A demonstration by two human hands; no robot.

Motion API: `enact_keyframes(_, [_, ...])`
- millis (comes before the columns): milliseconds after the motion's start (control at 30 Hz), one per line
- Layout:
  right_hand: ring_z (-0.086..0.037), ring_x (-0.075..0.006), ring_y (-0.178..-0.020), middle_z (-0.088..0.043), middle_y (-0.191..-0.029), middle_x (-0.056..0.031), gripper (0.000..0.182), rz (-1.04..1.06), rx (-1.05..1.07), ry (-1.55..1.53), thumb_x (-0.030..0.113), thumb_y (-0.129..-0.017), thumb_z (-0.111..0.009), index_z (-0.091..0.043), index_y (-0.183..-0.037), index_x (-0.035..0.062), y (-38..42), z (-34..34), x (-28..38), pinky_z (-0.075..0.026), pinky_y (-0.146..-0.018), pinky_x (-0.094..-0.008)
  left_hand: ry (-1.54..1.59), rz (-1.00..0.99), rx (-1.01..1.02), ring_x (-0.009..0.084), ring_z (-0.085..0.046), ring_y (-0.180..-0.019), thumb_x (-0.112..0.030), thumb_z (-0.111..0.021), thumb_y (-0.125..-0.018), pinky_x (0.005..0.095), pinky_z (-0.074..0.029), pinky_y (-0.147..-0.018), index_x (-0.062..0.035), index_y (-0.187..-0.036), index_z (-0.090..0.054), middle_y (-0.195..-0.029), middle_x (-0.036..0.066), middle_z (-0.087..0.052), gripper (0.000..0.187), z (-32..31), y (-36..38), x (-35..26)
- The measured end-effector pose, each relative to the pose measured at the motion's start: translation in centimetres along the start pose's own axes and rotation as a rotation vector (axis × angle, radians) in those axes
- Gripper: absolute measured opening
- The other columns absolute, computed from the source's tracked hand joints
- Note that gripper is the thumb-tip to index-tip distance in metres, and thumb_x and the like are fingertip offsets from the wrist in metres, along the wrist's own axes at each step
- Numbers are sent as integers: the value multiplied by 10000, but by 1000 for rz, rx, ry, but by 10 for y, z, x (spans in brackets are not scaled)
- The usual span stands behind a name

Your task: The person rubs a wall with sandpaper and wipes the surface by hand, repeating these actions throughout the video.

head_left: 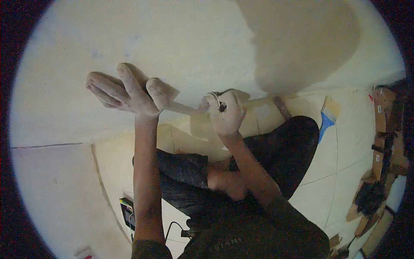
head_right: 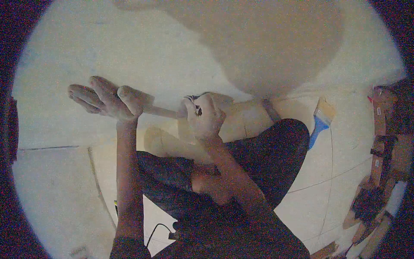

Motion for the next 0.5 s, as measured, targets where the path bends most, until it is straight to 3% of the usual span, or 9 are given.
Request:
enact_keyframes(100, [-549,-215,-536,-607,-676,-73,295,40,-70,-145,210,-854,-843,-587,-775,87,-23,8,-2,-435,-519,-373,-20,-167,20,461,-64,-1570,-423,-323,-1074,580,-45,-1254,-37,-1605,-295,-1684,283,-127,657,2,-11,-18])
enact_keyframes(167, [-581,-227,-573,-588,-668,-66,285,162,-173,40,193,-834,-853,-590,-777,98,-19,14,-2,-453,-547,-381,-9,-178,36,454,-60,-1572,-427,-318,-1074,581,-40,-1254,-44,-1610,-287,-1686,284,-114,660,-5,-14,-18])
enact_keyframes(267, [-607,-248,-635,-595,-677,-58,257,-76,-11,60,157,-836,-842,-595,-783,109,-2,1,-20,-479,-616,-388,19,-18,38,447,-58,-1574,-422,-324,-1071,580,-37,-1254,-52,-1618,-271,-1687,286,-100,663,-6,2,-4])
enact_keyframes(367, [-602,-228,-617,-595,-694,-59,250,-43,-139,-148,132,-829,-841,-596,-785,115,-27,13,-26,-475,-580,-372,4,-23,81,445,-52,-1576,-418,-337,-1072,590,-44,-1248,-56,-1623,-262,-1688,285,-102,664,-2,13,1])
enact_keyframes(500, [-594,-207,-609,-625,-718,-64,256,37,-180,-41,88,-834,-826,-577,-776,104,-17,26,-27,-465,-550,-345,-15,-13,109,463,-59,-1570,-402,-361,-1065,614,-44,-1239,-50,-1624,-251,-1690,283,-94,670,-5,19,-4])
Point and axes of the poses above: each hand's wrist, its own y-axis away from the middle knuckle, its own z-axis out of the back of the hand, x = y × z, the point moved 7 cm from there along -y, towards the middle knuckle
